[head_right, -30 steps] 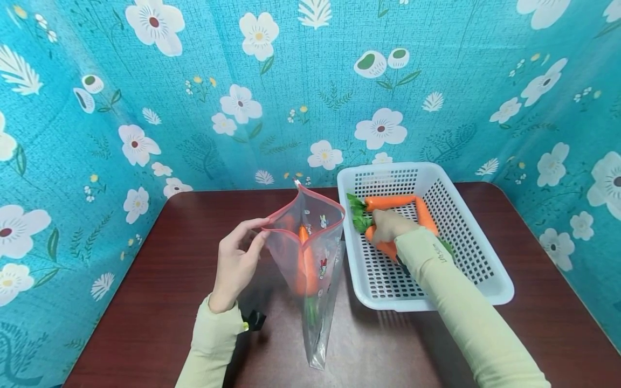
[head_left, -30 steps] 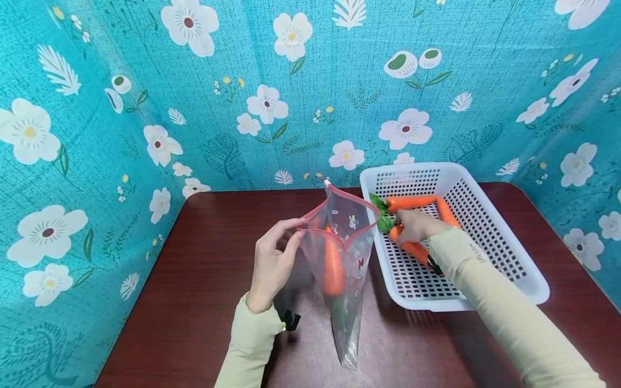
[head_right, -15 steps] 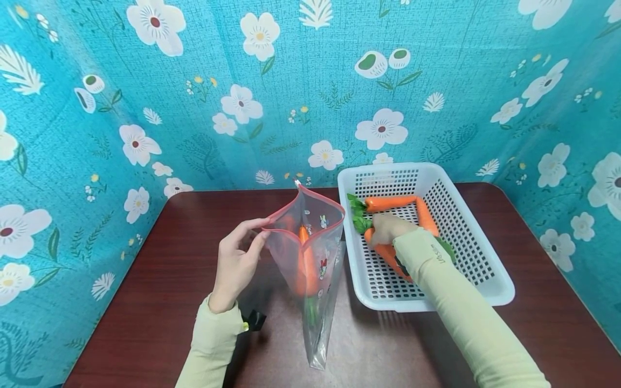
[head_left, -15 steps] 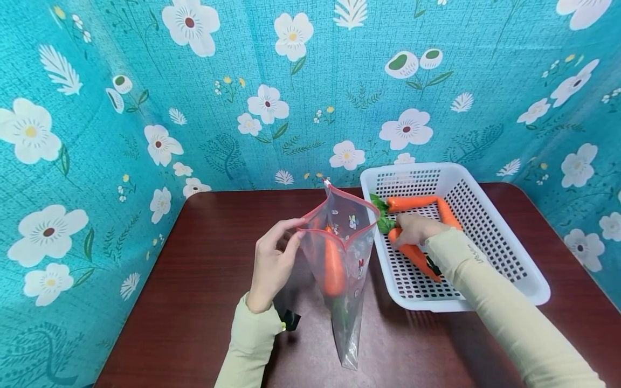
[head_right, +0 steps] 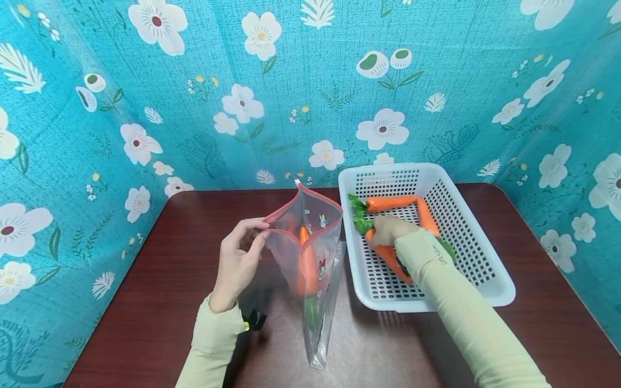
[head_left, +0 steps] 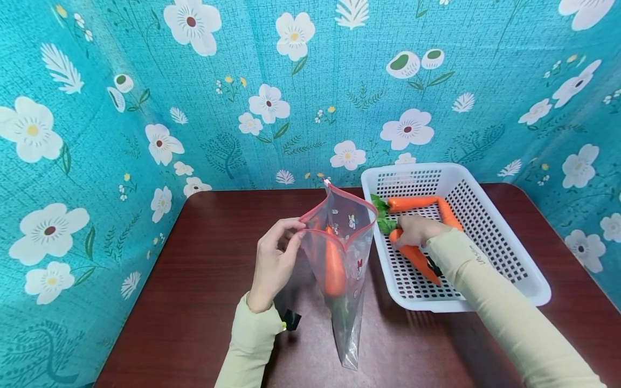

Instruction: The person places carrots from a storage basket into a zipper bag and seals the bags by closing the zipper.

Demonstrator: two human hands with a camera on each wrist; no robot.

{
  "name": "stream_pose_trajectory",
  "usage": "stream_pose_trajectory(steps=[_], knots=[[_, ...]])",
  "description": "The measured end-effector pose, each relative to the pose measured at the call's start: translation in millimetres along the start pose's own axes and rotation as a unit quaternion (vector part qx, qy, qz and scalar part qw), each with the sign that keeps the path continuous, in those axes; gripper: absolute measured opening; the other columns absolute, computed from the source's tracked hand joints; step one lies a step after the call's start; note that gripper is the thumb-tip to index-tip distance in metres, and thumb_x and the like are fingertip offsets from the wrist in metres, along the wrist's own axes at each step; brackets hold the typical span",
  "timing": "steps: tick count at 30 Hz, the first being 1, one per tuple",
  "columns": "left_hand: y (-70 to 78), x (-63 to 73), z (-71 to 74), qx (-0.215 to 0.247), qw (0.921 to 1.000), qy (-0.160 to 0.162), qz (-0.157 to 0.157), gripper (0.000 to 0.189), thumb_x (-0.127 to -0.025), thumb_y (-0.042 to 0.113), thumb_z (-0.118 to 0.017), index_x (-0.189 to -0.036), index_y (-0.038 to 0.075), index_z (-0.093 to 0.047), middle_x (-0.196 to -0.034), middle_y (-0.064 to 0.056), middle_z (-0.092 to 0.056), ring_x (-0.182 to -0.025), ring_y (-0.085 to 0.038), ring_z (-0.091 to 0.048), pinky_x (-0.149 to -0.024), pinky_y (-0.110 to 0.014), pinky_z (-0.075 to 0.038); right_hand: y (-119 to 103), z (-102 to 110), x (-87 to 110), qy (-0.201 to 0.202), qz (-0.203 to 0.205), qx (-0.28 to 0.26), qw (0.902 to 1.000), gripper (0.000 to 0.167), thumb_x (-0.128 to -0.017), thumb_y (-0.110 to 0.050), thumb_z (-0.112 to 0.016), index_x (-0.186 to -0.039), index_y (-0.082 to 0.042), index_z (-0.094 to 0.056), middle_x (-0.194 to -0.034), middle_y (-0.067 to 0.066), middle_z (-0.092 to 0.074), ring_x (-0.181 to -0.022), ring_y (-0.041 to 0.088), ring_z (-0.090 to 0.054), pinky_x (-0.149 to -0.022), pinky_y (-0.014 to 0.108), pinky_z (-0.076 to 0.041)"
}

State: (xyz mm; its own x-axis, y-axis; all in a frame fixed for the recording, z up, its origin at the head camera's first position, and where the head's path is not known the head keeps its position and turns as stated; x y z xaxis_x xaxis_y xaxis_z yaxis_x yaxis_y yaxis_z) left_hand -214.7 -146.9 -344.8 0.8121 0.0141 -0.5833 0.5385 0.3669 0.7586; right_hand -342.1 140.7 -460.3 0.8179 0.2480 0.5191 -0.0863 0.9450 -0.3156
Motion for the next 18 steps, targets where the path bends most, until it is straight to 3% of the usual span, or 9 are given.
stream_pose_trajectory(steps=[4,7,11,18], knots=[[-1.7,0.5,-0.1,0.010,0.9998,-0.001,-0.019,0.019,-0.090,0.005,-0.065,-0.109,0.011,-0.066,-0.094,-0.006,-0.068,-0.062,-0.021,-0.058,-0.050,-0.027,-0.048,0.8,0.5,3.4,-0.006,0.005,-0.001,1.0000,0.032,-0.085,-0.023,-0.069,-0.103,-0.002,-0.052,-0.086,0.010,-0.051,-0.076,0.021,-0.051,-0.062,0.029,-0.042],[-1.9,1.0,-0.2,0.013,0.9995,-0.004,-0.029,0.021,-0.091,0.007,-0.065,-0.112,0.013,-0.066,-0.095,-0.005,-0.068,-0.062,-0.018,-0.057,-0.050,-0.027,-0.048,2.4,1.6,5.7,-0.009,0.006,-0.016,0.9998,0.032,-0.084,-0.019,-0.068,-0.106,-0.002,-0.053,-0.089,0.011,-0.051,-0.081,0.023,-0.052,-0.066,0.031,-0.042],[-2.6,1.0,0.0,0.011,0.9997,-0.010,-0.021,0.023,-0.091,0.009,-0.065,-0.114,0.013,-0.066,-0.099,-0.004,-0.069,-0.065,-0.011,-0.057,-0.051,-0.025,-0.048,2.3,4.7,8.7,-0.007,0.014,-0.028,0.9995,0.040,-0.084,-0.018,-0.068,-0.114,0.000,-0.050,-0.093,0.012,-0.051,-0.085,0.024,-0.053,-0.068,0.032,-0.042],[-3.9,1.3,-0.9,0.022,0.9996,-0.016,-0.004,0.026,-0.090,0.014,-0.068,-0.115,0.015,-0.065,-0.101,-0.003,-0.069,-0.069,-0.011,-0.062,-0.052,-0.025,-0.050,-0.8,11.4,13.8,0.010,0.041,0.006,0.9991,0.050,-0.084,-0.021,-0.067,-0.123,0.003,-0.047,-0.102,0.013,-0.053,-0.089,0.023,-0.053,-0.072,0.032,-0.041]])
Point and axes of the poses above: each hand's wrist, its own x-axis away from the middle knuckle, its own z-axis out of the back of the hand, y = z × x, the point moved 8 cm from there along -x, towards the middle knuckle
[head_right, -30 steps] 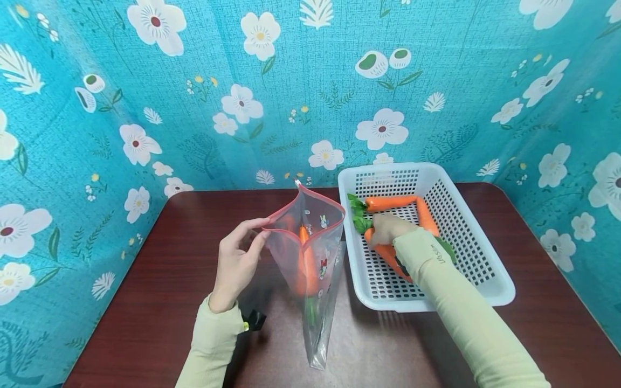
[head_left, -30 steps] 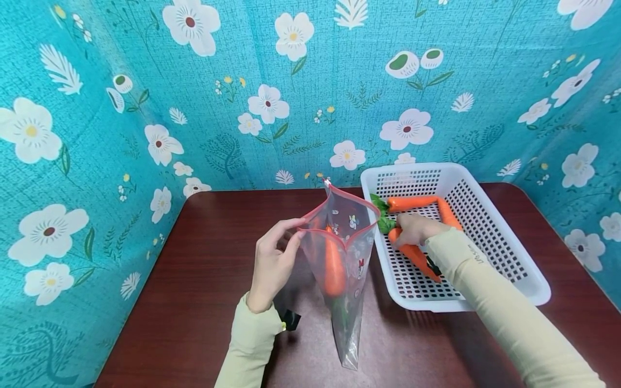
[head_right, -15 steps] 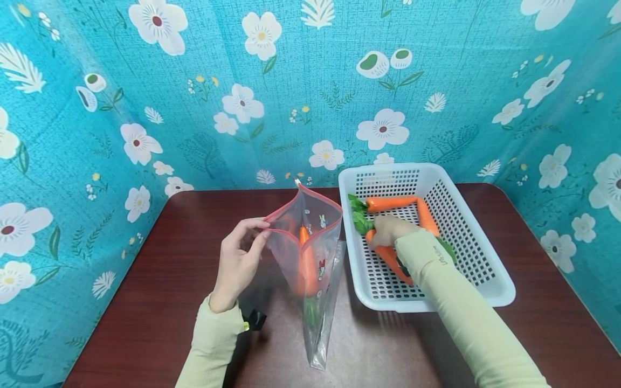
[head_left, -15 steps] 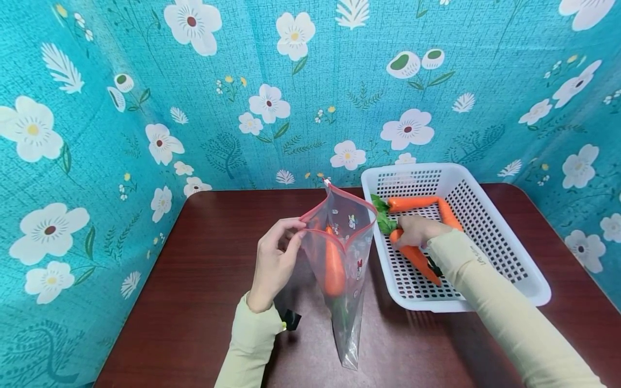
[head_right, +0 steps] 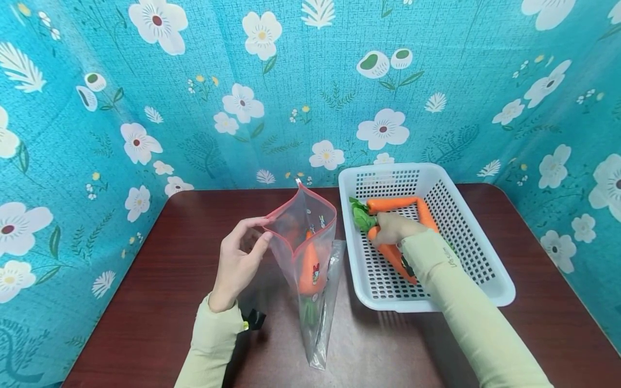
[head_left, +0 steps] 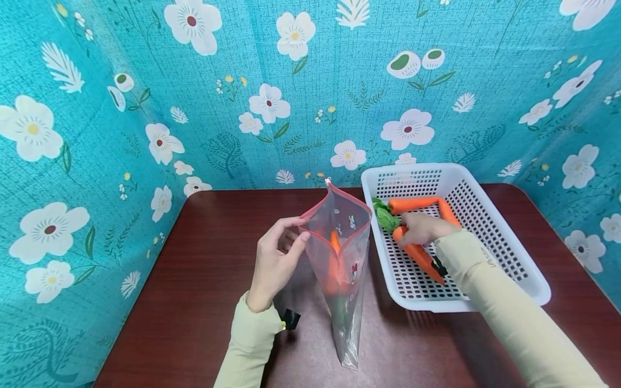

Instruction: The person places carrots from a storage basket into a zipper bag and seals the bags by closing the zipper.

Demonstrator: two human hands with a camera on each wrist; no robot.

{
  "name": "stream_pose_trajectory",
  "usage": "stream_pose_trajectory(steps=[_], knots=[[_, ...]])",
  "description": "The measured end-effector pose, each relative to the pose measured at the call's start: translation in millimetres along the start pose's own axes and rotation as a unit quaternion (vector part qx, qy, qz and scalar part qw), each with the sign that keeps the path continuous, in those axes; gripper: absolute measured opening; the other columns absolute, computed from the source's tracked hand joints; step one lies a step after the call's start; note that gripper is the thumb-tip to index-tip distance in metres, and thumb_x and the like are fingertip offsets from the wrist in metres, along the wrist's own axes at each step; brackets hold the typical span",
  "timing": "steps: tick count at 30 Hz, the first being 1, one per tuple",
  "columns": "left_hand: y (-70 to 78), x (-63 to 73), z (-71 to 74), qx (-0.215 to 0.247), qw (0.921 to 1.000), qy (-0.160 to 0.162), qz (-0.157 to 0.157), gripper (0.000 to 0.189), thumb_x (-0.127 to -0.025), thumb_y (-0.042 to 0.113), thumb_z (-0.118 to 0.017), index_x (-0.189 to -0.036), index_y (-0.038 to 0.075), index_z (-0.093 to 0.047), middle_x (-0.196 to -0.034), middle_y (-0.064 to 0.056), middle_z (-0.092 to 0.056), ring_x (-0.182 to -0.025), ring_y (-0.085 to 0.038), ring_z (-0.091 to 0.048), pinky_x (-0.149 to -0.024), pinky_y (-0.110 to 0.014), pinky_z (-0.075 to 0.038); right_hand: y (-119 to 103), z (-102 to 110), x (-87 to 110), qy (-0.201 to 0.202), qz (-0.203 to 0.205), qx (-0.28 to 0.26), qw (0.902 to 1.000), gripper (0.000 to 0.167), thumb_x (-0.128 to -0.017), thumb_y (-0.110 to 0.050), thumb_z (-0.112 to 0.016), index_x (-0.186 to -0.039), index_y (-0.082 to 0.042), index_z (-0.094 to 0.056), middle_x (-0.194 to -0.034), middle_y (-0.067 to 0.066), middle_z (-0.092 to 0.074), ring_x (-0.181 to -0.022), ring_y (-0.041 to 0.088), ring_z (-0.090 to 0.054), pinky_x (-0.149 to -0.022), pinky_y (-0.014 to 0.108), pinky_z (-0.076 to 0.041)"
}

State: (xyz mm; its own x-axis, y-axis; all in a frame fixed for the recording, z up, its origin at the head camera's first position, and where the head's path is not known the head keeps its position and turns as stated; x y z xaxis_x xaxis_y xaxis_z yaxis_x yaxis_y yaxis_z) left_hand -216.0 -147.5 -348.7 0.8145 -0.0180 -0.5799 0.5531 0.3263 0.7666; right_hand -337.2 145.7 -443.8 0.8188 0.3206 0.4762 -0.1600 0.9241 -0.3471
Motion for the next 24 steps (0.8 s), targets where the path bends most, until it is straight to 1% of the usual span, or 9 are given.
stream_pose_trajectory(steps=[4,5,7,9,12,14,19,22,24], knots=[[-0.4,-0.3,-0.1,-0.001,1.0000,0.005,0.001,0.025,-0.089,0.013,-0.069,-0.113,0.014,-0.065,-0.100,-0.004,-0.069,-0.069,-0.011,-0.061,-0.054,-0.025,-0.049,-0.3,3.8,0.7,0.017,0.004,0.005,0.9998,0.051,-0.084,-0.022,-0.067,-0.124,0.003,-0.047,-0.108,0.016,-0.056,-0.092,0.026,-0.054,-0.076,0.036,-0.045],[-0.4,-0.3,-0.2,-0.001,1.0000,0.006,0.002,0.024,-0.089,0.013,-0.070,-0.112,0.013,-0.065,-0.101,-0.004,-0.069,-0.069,-0.011,-0.061,-0.055,-0.025,-0.049,-0.1,4.9,1.0,0.023,0.002,0.006,0.9997,0.054,-0.084,-0.023,-0.067,-0.126,0.003,-0.046,-0.112,0.017,-0.056,-0.094,0.027,-0.054,-0.078,0.038,-0.046],[-0.1,-0.2,-0.3,0.000,1.0000,0.008,0.004,0.023,-0.088,0.013,-0.070,-0.110,0.013,-0.066,-0.101,-0.004,-0.069,-0.069,-0.012,-0.060,-0.055,-0.025,-0.049,0.3,7.2,1.9,0.032,0.000,0.007,0.9995,0.056,-0.083,-0.025,-0.068,-0.126,0.003,-0.046,-0.115,0.019,-0.056,-0.095,0.030,-0.054,-0.080,0.041,-0.047],[0.5,0.0,-0.8,0.003,0.9999,0.009,0.008,0.021,-0.088,0.012,-0.070,-0.109,0.012,-0.066,-0.102,-0.005,-0.070,-0.068,-0.013,-0.059,-0.055,-0.025,-0.049,0.7,10.0,3.4,0.041,0.000,0.003,0.9992,0.057,-0.083,-0.026,-0.068,-0.126,0.003,-0.045,-0.117,0.019,-0.056,-0.095,0.030,-0.054,-0.081,0.042,-0.047],[1.0,0.2,-1.2,0.004,0.9999,0.007,0.010,0.020,-0.088,0.012,-0.070,-0.108,0.012,-0.066,-0.102,-0.005,-0.070,-0.065,-0.013,-0.058,-0.054,-0.025,-0.049,-0.7,15.2,6.0,0.051,0.009,-0.010,0.9986,0.050,-0.084,-0.026,-0.066,-0.120,0.003,-0.045,-0.109,0.019,-0.057,-0.089,0.028,-0.055,-0.073,0.037,-0.047],[1.1,-0.1,-1.4,-0.001,0.9999,0.006,0.008,0.020,-0.088,0.013,-0.070,-0.108,0.012,-0.066,-0.103,-0.005,-0.070,-0.064,-0.013,-0.056,-0.054,-0.025,-0.050,-2.2,19.7,7.7,0.063,0.018,-0.026,0.9975,0.048,-0.085,-0.023,-0.064,-0.119,0.003,-0.043,-0.105,0.018,-0.056,-0.085,0.026,-0.055,-0.071,0.034,-0.045],[0.2,-0.7,-0.7,-0.009,0.9999,0.007,0.001,0.017,-0.090,0.015,-0.068,-0.107,0.012,-0.066,-0.106,-0.004,-0.070,-0.062,-0.012,-0.055,-0.054,-0.025,-0.050,-4.7,29.9,11.4,0.098,0.037,-0.067,0.9922,0.047,-0.085,-0.019,-0.064,-0.118,0.004,-0.040,-0.099,0.019,-0.055,-0.081,0.025,-0.054,-0.069,0.032,-0.045],[-0.8,-0.3,-0.7,-0.006,1.0000,0.007,0.003,0.017,-0.089,0.014,-0.069,-0.106,0.012,-0.067,-0.106,-0.005,-0.070,-0.062,-0.012,-0.055,-0.054,-0.025,-0.051,-4.7,33.3,14.0,0.112,0.042,-0.076,0.9898,0.045,-0.085,-0.020,-0.064,-0.114,0.004,-0.040,-0.098,0.020,-0.055,-0.079,0.025,-0.054,-0.068,0.031,-0.046],[-1.1,0.0,-0.9,-0.005,0.9999,0.007,0.004,0.018,-0.088,0.012,-0.069,-0.106,0.011,-0.067,-0.106,-0.006,-0.070,-0.062,-0.012,-0.055,-0.054,-0.024,-0.050,-3.8,34.5,15.2,0.118,0.042,-0.080,0.9888,0.046,-0.086,-0.022,-0.064,-0.114,0.004,-0.039,-0.100,0.021,-0.055,-0.080,0.025,-0.055,-0.067,0.031,-0.047]])
Point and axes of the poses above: each hand's wrist, its own x-axis away from the middle knuckle, its own z-axis out of the back of the hand, y = z × x, the point moved 8 cm from there along -x, towards the middle knuckle
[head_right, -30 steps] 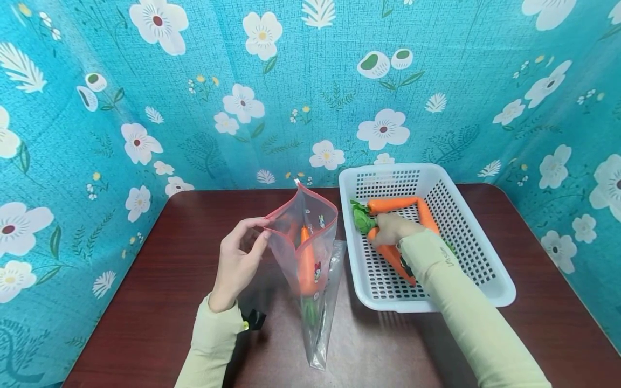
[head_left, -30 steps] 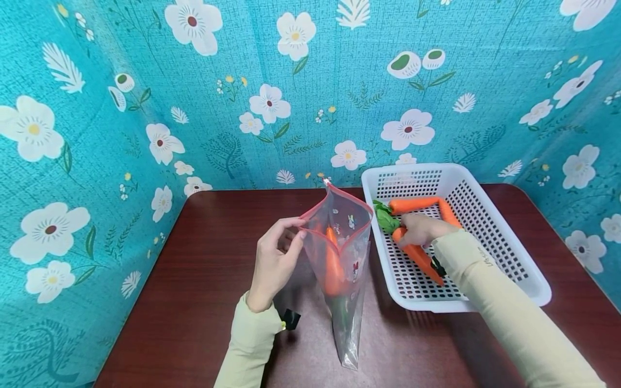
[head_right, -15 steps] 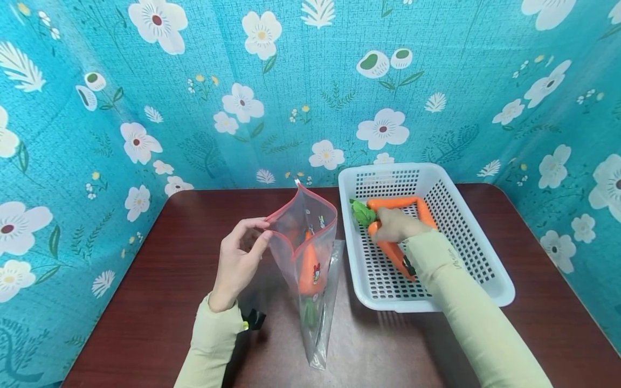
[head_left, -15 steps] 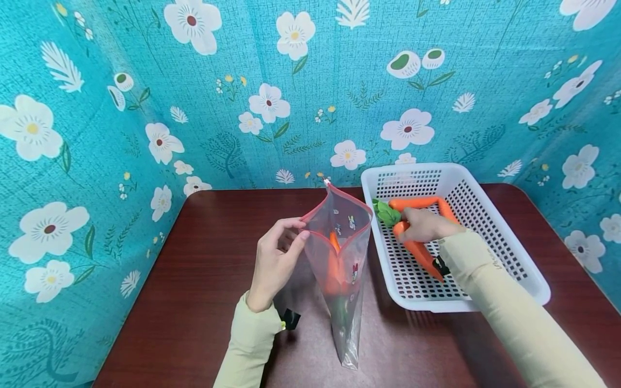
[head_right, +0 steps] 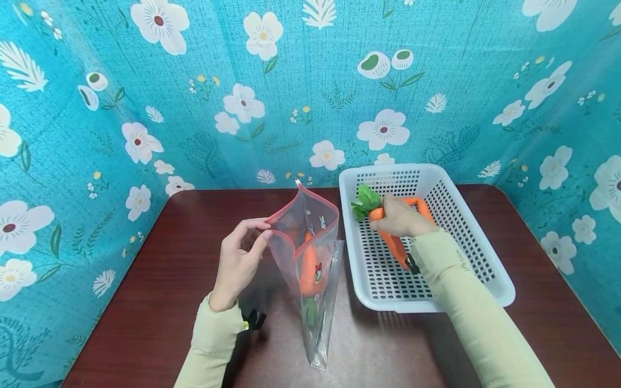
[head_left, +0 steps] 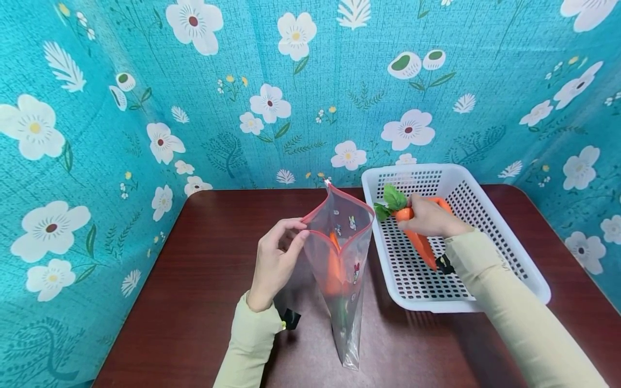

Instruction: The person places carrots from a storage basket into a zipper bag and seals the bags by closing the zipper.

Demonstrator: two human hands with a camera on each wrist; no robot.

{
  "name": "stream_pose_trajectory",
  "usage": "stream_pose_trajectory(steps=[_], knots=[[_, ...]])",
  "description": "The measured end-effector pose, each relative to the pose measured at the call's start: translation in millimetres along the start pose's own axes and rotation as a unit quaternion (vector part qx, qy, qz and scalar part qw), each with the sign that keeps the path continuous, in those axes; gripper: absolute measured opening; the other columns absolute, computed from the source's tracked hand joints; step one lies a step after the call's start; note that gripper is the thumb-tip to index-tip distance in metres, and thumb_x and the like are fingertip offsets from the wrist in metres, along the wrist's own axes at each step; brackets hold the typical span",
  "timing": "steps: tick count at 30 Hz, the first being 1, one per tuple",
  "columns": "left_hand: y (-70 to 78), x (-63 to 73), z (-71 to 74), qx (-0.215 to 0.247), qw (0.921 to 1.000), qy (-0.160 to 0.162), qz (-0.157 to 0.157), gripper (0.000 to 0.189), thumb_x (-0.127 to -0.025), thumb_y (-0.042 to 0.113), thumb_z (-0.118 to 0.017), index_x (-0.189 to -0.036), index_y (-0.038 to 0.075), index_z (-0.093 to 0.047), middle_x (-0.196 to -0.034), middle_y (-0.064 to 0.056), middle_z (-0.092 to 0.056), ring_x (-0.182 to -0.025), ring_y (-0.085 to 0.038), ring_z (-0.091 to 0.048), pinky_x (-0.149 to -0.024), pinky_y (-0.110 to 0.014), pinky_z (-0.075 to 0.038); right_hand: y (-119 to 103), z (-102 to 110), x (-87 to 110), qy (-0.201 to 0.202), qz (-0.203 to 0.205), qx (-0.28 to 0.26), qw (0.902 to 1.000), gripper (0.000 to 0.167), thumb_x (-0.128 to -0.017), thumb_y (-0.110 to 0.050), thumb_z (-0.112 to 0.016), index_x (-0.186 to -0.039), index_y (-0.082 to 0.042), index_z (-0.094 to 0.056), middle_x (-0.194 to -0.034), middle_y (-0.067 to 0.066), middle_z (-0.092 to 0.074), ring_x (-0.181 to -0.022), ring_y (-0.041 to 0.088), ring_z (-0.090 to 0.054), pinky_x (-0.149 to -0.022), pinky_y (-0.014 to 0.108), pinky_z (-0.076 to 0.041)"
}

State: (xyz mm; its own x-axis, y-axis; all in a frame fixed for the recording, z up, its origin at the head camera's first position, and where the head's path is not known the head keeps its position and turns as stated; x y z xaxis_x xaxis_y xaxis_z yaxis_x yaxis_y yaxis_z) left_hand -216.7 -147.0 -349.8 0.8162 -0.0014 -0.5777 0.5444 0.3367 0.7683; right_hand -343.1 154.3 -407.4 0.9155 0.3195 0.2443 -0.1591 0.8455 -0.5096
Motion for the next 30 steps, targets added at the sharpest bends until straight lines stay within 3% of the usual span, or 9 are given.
stream_pose_trajectory(steps=[12,18,24,30], knots=[[0.9,0.0,0.1,0.001,1.0000,0.000,0.002,0.018,-0.088,0.012,-0.070,-0.106,0.012,-0.067,-0.109,-0.005,-0.069,-0.062,-0.012,-0.055,-0.053,-0.024,-0.050,0.9,5.7,1.4,0.024,-0.017,-0.018,0.9994,0.060,-0.087,-0.030,-0.064,-0.125,0.005,-0.033,-0.110,0.026,-0.054,-0.082,0.026,-0.058,-0.064,0.029,-0.049],[3.3,0.6,0.0,0.005,1.0000,-0.001,-0.006,0.018,-0.088,0.011,-0.070,-0.106,0.010,-0.066,-0.111,-0.007,-0.069,-0.062,-0.012,-0.054,-0.052,-0.025,-0.050,-0.6,11.7,2.8,0.044,-0.021,-0.004,0.9988,0.057,-0.086,-0.031,-0.063,-0.123,0.003,-0.036,-0.107,0.024,-0.056,-0.079,0.027,-0.058,-0.063,0.030,-0.048],[2.4,0.4,0.0,0.002,1.0000,-0.003,-0.007,0.016,-0.089,0.013,-0.068,-0.105,0.012,-0.066,-0.111,-0.005,-0.069,-0.062,-0.012,-0.054,-0.053,-0.025,-0.050,-3.0,14.5,3.9,0.048,-0.017,-0.033,0.9982,0.057,-0.088,-0.028,-0.059,-0.127,0.004,-0.033,-0.114,0.025,-0.053,-0.090,0.031,-0.058,-0.071,0.033,-0.050],[1.8,0.2,-0.2,-0.004,0.9999,-0.007,-0.012,0.016,-0.091,0.016,-0.067,-0.106,0.011,-0.066,-0.109,-0.004,-0.069,-0.061,-0.012,-0.054,-0.052,-0.025,-0.049,-10.4,17.5,7.5,0.056,-0.004,-0.040,0.9976,0.053,-0.089,-0.028,-0.059,-0.124,0.003,-0.034,-0.112,0.023,-0.052,-0.087,0.030,-0.057,-0.068,0.032,-0.048]])
Point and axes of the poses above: each hand's wrist, its own x-axis away from the middle knuckle, its own z-axis out of the back of the hand, y = z × x, the point moved 8 cm from there along -x, towards the middle knuckle
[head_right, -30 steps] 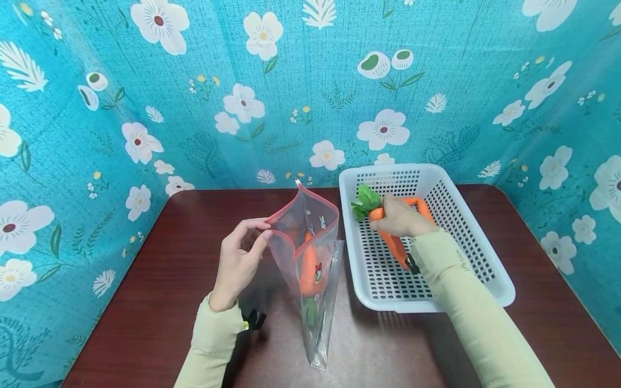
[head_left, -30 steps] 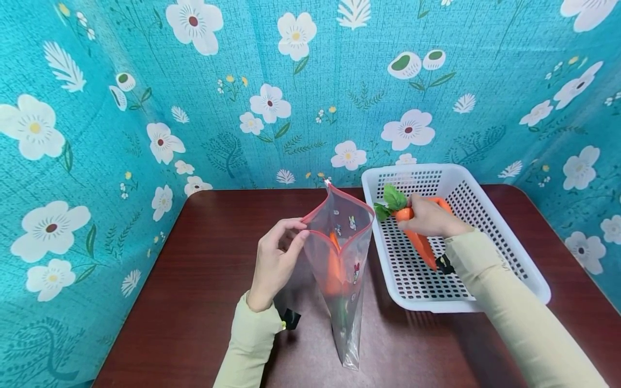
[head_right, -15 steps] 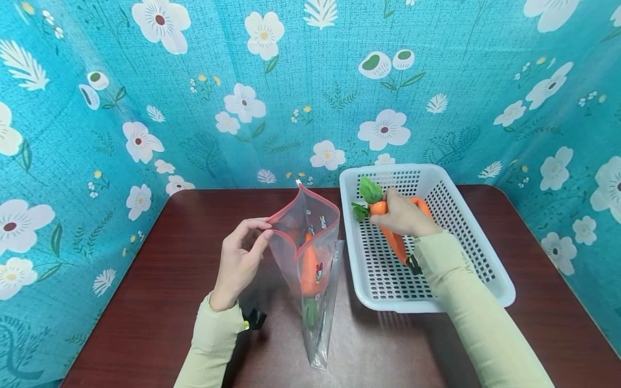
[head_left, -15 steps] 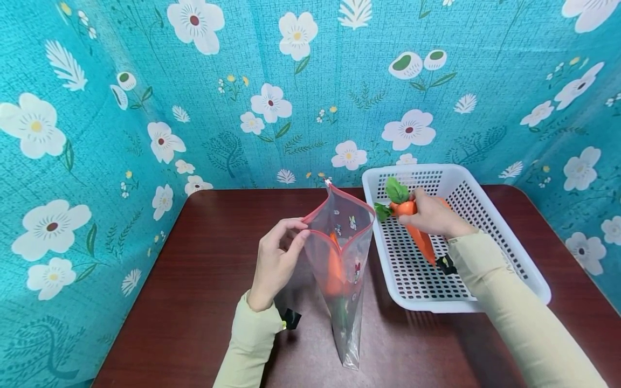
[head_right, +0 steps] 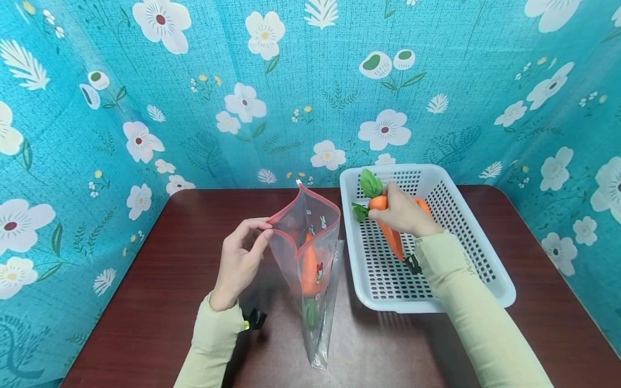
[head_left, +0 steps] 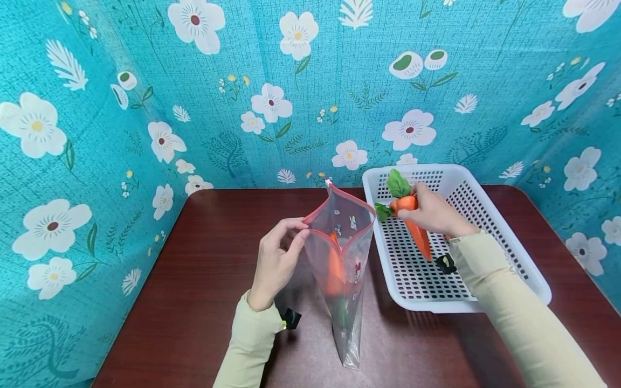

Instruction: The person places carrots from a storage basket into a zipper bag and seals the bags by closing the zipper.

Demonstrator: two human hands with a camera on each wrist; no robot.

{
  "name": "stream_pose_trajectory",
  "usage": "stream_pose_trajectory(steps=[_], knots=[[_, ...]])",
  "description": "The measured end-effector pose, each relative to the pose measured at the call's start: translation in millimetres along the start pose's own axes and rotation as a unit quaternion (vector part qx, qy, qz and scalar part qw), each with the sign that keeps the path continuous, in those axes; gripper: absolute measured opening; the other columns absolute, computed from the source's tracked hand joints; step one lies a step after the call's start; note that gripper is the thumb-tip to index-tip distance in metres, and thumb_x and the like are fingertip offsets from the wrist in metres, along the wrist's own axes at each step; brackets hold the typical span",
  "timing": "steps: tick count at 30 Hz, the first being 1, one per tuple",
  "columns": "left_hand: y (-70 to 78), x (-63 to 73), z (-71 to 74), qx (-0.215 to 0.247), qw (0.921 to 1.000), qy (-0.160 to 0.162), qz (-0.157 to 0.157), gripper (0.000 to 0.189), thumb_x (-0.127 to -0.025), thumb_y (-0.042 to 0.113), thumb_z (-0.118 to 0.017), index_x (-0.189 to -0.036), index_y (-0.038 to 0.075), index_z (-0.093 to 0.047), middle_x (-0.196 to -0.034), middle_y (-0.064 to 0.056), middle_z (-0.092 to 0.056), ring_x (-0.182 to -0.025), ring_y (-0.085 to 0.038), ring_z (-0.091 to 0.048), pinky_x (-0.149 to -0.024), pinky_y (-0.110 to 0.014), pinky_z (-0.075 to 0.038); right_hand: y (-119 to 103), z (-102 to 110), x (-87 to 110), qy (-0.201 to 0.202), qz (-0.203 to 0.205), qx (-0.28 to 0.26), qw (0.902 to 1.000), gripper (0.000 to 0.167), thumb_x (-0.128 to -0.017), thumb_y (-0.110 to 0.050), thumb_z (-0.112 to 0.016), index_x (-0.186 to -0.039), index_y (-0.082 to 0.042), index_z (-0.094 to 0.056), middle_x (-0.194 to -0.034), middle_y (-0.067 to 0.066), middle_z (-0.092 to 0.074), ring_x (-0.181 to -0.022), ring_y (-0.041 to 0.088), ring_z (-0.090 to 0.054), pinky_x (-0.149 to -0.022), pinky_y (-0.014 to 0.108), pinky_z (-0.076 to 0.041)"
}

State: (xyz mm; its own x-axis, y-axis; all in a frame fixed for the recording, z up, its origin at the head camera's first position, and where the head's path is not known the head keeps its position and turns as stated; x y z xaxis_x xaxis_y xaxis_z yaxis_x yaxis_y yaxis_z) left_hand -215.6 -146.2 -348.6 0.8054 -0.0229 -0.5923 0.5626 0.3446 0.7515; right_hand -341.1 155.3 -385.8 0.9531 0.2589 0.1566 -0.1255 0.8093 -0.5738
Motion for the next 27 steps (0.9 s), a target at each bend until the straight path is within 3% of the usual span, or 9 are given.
stream_pose_trajectory(steps=[17,27], knots=[[2.9,-1.0,-1.0,-0.003,1.0000,-0.004,-0.008,0.015,-0.092,0.014,-0.065,-0.107,0.010,-0.066,-0.107,-0.005,-0.069,-0.060,-0.011,-0.054,-0.051,-0.029,-0.051,-9.8,5.7,3.0,0.012,0.014,0.005,0.9998,0.055,-0.090,-0.031,-0.057,-0.127,0.003,-0.033,-0.110,0.024,-0.053,-0.081,0.028,-0.058,-0.064,0.032,-0.048],[1.9,-0.6,-0.7,-0.009,0.9999,-0.005,-0.010,0.015,-0.093,0.014,-0.064,-0.107,0.009,-0.066,-0.104,-0.005,-0.069,-0.060,-0.011,-0.053,-0.051,-0.026,-0.049,-17.2,10.3,4.6,0.039,0.023,-0.028,0.9985,0.053,-0.092,-0.033,-0.057,-0.125,0.003,-0.034,-0.110,0.024,-0.055,-0.082,0.027,-0.059,-0.065,0.032,-0.048]])
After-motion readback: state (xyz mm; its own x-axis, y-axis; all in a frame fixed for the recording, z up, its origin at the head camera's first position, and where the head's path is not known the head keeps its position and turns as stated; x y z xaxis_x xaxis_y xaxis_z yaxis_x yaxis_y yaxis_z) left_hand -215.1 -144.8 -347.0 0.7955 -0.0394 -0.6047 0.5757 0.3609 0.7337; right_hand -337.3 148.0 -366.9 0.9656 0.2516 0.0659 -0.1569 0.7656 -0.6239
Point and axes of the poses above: each hand's wrist, its own x-axis away from the middle knuckle, its own z-axis out of the back of the hand, y = z × x, the point moved 8 cm from there along -x, towards the middle knuckle
